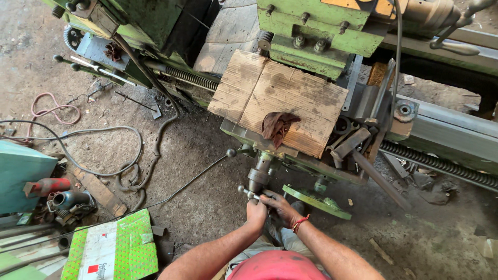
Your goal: The person operates a green milling machine, using both hands to turn the control levers and wheels to adjust the machine's position. The person repeatedly moves the controls back and forth while the machine is running.
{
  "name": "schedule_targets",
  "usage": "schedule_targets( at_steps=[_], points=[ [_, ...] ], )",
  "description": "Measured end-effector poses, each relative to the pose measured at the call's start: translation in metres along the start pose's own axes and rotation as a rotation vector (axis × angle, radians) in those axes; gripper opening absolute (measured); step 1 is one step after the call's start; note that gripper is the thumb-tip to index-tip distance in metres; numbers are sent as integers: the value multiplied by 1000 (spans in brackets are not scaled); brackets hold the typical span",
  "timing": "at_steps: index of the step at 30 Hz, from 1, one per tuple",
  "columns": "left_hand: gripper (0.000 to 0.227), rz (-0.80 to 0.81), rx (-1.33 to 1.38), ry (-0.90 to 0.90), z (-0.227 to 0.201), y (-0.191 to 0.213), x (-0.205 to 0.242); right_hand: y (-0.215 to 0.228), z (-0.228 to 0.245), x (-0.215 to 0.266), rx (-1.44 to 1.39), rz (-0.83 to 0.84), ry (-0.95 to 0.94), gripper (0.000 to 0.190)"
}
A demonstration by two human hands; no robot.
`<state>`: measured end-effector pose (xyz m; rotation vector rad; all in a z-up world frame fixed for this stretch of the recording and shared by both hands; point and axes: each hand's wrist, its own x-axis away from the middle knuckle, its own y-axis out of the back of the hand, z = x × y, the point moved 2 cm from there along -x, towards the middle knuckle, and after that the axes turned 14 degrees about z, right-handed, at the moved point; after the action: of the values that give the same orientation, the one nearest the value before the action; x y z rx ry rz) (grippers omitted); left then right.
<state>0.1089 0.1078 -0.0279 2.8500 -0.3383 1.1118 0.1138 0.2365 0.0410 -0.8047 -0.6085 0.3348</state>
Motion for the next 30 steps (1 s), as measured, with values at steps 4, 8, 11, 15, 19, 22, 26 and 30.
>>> schedule_targets(
  at_steps=[4, 8, 11, 15, 19, 22, 26, 30],
  points=[
    [33, -15, 31, -4, 6, -5, -2, 4, 4, 2, -46, 97, -17, 45],
    [31, -60, -47, -55, 14, -8, -7, 10, 8, 4, -22, -2, -95, 48],
    [31, -78, -101, -77, 21, -7, -9, 8, 10, 3, -19, 93, -50, 46],
    [32, -111, -134, -65, 26, -8, -11, 11, 9, 2, -50, 64, -57, 45],
    [35, -175, -201, -71, 27, -10, -10, 16, 6, 0, -2, 69, -62, 45],
    [38, -183, -188, -94, 24, -13, -8, 20, 7, 0, 6, 155, -19, 39],
    [42, -203, -234, -71, 20, -15, -5, 25, 9, -3, 190, 68, -54, 45],
    [44, -221, -268, -152, 22, -18, -2, 26, 8, -10, 424, -10, -65, 45]
  ],
)
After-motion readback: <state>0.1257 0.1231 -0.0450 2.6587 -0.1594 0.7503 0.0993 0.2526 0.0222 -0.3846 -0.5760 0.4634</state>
